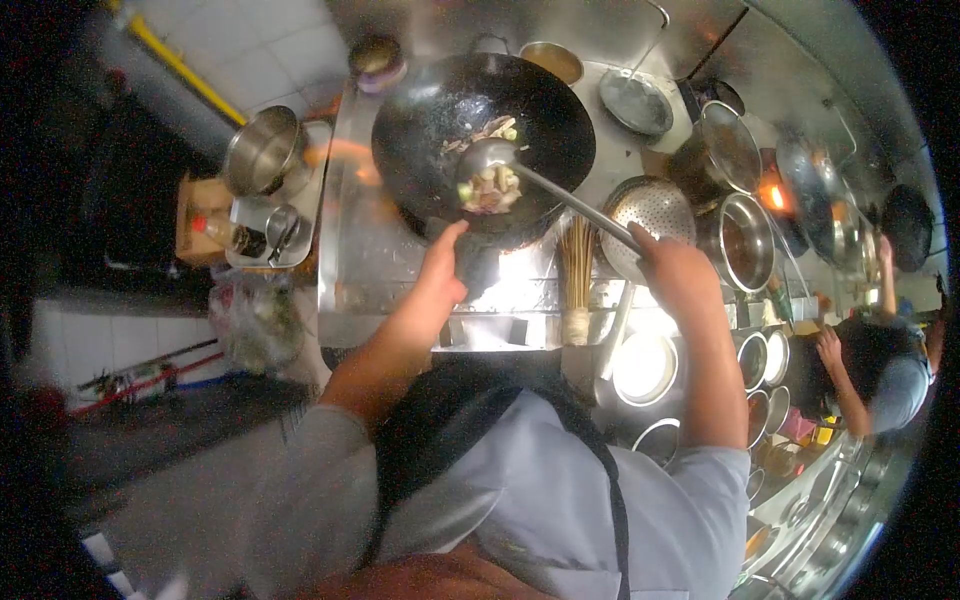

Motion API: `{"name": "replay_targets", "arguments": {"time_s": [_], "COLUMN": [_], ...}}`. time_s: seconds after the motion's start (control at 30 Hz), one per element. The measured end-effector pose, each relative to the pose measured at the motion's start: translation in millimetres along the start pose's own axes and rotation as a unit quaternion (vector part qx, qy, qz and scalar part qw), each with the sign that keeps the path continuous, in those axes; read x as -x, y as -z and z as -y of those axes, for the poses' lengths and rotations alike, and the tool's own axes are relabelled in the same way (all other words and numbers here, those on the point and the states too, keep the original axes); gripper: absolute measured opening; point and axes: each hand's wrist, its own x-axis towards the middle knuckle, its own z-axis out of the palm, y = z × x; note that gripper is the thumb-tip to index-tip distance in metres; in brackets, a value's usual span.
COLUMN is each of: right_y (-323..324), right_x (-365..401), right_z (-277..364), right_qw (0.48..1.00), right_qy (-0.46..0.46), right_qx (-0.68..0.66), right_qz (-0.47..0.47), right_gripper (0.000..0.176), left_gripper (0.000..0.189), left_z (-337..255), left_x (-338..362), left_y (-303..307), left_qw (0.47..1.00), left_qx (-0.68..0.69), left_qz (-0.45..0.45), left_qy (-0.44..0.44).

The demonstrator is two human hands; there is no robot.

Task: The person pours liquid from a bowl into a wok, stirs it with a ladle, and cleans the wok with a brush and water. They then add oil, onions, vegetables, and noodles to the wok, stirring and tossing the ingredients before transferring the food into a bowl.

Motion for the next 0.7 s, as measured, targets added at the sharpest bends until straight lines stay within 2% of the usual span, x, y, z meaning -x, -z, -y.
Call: {"name": "replay_targets", "arguments": {"time_s": [0.03,0.1,0.13,0.2,0.23,0.27,0.33,0.37,0.43,0.47,0.5,0.57,0.6,0.63,0.67,0.7], "right_y": [4.7,13.3,18.4,38.5,60.8,54.3,38.4,35.1,-19.3,-42.7,-75.3,-74.7,-74.1,-67.6,-51.3,-23.9], "right_x": [9.3,30.5,43.0,61.7,69.1,68.7,65.7,53.3,24.5,7.2,-4.1,-1.1,1.9,12.3,22.3,30.9], "right_z": [-5.4,-15.3,-19.9,-27.9,-12.0,-12.4,-8.6,10.0,24.8,35.0,33.3,35.4,36.4,22.2,6.9,-1.1], "right_qw": [1.0,0.991,0.991,0.99,0.986,0.985,0.98,0.983,0.986,0.987,0.99,0.986,0.979,0.973,0.959,0.957], "right_qy": [-0.001,-0.02,-0.022,0.041,-0.029,-0.031,0.076,0.008,0.008,-0.02,-0.01,-0.031,-0.057,-0.005,-0.026,-0.052], "right_qx": [0.002,-0.125,-0.125,-0.126,-0.089,-0.092,-0.164,-0.125,-0.153,-0.143,-0.136,-0.165,-0.195,-0.228,-0.28,-0.279], "right_qz": [-0.002,0.034,0.036,0.057,0.14,0.143,0.089,0.135,0.069,0.073,0.021,0.009,-0.004,-0.037,0.013,0.06], "right_gripper": [0.054,0.053,0.053,0.051,0.052,0.052,0.055,0.057,0.055,0.055,0.058,0.057,0.057,0.057,0.056,0.056], "left_gripper": [0.03,0.025,0.025,0.022,0.022,0.024,0.026,0.027,0.025,0.025,0.028,0.029,0.027,0.026,0.025,0.025], "left_z": [3.7,12.7,13.6,13.7,10.3,10.6,15.2,16.1,9.2,14.7,24.3,53.5,60.7,59.5,64.6,61.0], "left_x": [-10.8,-23.8,-12.0,19.7,35.4,54.1,64.0,60.0,61.1,63.9,65.2,57.9,68.0,68.5,72.1,78.6], "left_y": [2.3,11.5,10.2,5.6,0.7,-0.3,4.1,3.7,-0.6,8.0,21.0,67.3,83.4,89.4,96.4,85.3], "left_qw": [1.0,0.994,0.994,0.996,0.995,0.997,0.997,0.995,0.99,0.99,0.992,0.991,0.99,0.991,0.993,0.994], "left_qx": [0.0,-0.094,-0.095,-0.068,-0.073,-0.057,-0.038,-0.065,-0.115,-0.115,-0.099,-0.078,-0.092,-0.091,-0.084,-0.079], "left_qz": [0.003,-0.039,-0.039,-0.049,-0.047,-0.039,-0.039,-0.053,-0.076,-0.079,-0.054,-0.031,0.017,0.015,0.008,0.002], "left_qy": [0.0,-0.04,-0.037,-0.04,-0.041,-0.044,-0.045,-0.05,-0.035,-0.032,-0.055,-0.103,-0.109,-0.095,-0.078,-0.074]}}
